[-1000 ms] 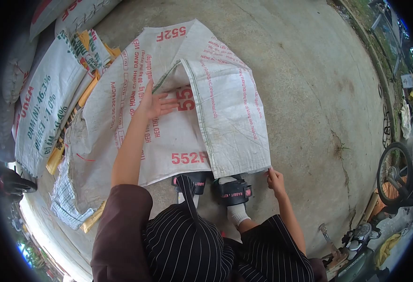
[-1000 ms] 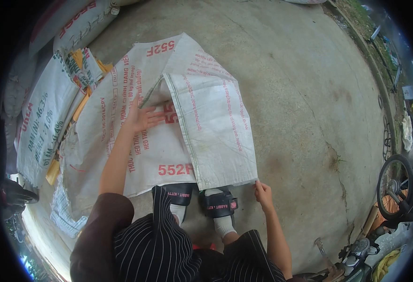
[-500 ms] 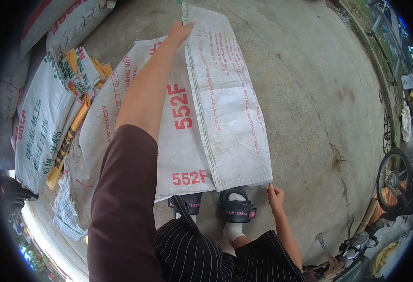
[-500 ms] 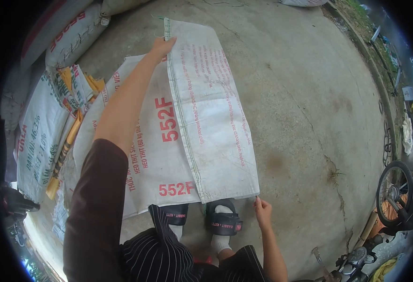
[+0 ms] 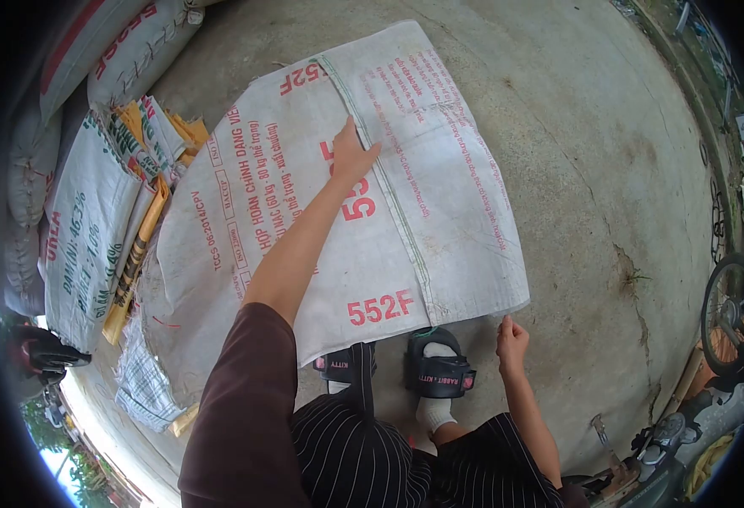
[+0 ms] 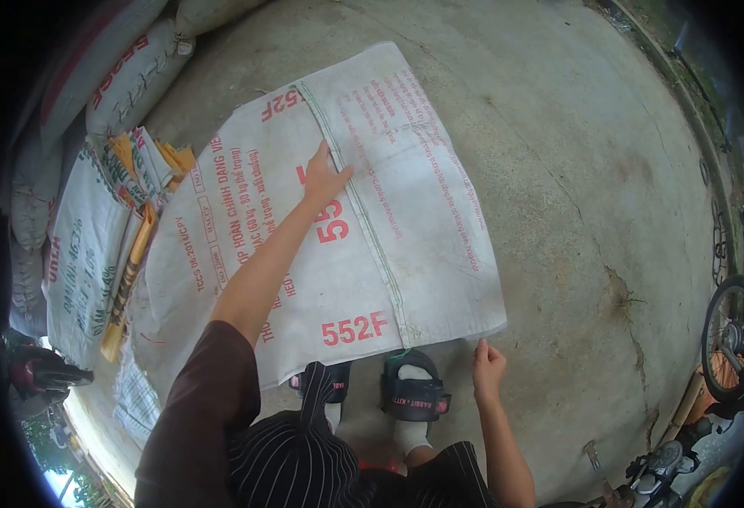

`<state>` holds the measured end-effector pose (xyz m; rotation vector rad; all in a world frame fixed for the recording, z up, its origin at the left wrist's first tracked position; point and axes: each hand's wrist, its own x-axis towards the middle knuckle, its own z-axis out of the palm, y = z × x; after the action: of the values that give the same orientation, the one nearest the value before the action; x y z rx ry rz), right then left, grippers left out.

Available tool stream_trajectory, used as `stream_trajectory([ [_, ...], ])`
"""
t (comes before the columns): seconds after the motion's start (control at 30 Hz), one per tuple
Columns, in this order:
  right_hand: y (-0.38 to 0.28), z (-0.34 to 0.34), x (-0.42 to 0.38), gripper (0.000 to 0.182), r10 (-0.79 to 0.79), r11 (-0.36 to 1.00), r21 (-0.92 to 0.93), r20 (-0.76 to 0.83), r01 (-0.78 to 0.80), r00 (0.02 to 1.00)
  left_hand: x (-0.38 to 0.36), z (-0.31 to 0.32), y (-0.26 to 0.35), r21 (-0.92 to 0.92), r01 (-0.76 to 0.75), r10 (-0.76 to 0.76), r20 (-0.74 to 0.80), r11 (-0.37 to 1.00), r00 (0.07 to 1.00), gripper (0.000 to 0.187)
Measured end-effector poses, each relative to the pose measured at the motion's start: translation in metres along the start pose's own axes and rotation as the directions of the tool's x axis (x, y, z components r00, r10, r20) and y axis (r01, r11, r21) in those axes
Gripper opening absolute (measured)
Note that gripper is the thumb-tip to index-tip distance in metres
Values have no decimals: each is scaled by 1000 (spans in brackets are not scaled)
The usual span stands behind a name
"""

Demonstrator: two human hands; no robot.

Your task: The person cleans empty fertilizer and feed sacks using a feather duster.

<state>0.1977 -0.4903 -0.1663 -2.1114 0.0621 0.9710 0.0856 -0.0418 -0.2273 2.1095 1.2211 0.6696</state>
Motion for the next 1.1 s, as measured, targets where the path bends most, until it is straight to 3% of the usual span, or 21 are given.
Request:
stream_trajectory([
  [0.07,15,-15,23,40,-71,997,-39,-62,69,996,4,14,26,105,42,-50,72,994,996,80],
  [0.13,9,-34,35,41,-102,994,-38,-93,99,990,20,23,60,200,58,-108,251,978,962,82],
  [0.23,-11,-57,46,40,-98,995,-46,-224,90,970,46,55,85,193,-21,-44,328,981,944,81],
  [0.3,-19,-77,53,40,43,998,49,-304,-30,952,60,69,102,110,-1,-38,357,994,933,76],
  [0.37,-9,-101,68,41,33,998,59,-344,-13,939,58,81,119,24,20,-28,404,1000,915,71],
  [0.43,-8,-120,79,42,-61,998,-29,-407,54,911,52,87,127,93,-36,-10,454,995,891,60],
  [0.5,-3,-140,90,43,-61,996,-83,-430,28,901,36,78,124,122,-126,66,404,985,912,55],
  [0.6,-1,-159,95,45,-30,989,-146,-405,-32,914,13,16,98,337,-214,191,102,917,976,49],
  [0.7,10,-162,95,46,-21,984,-172,-355,-43,935,-11,-77,28,530,49,108,-261,847,959,49],
  [0.77,35,-163,98,46,-50,983,-181,-347,-15,937,-56,-134,-1,560,379,-147,-415,737,898,57],
  [0.8,64,-168,107,47,-181,967,-238,-373,95,910,-81,-156,-10,516,569,-389,-421,640,819,63],
  [0.83,85,-171,108,48,-309,934,-297,-392,199,866,-109,-176,-38,538,633,-533,-352,557,769,71],
  [0.87,90,-170,95,48,-309,936,-288,-392,203,866,-140,-196,-71,493,714,-726,-213,497,653,81],
  [0.9,95,-170,79,48,-324,918,-353,-411,179,852,-172,-213,-128,569,707,-855,-11,421,518,90],
  [0.93,102,-172,65,48,-340,897,-416,-427,151,838,-199,-228,-102,272,908,-939,216,319,266,92],
  [0.97,113,-174,52,48,-337,899,-410,-427,152,839,-218,-239,-70,5,997,-868,493,78,65,94],
  [1.0,126,-177,39,48,-323,889,-447,-450,103,833,-235,-243,-67,5,997,-869,490,83,70,94],
  [1.07,150,-184,12,50,-294,874,-485,-494,21,818,-254,-247,-64,-425,905,-591,730,1,343,88],
  [1.1,161,-186,-2,51,-278,874,-486,-517,-10,810,-249,-241,-53,-426,905,-589,729,8,348,88],
])
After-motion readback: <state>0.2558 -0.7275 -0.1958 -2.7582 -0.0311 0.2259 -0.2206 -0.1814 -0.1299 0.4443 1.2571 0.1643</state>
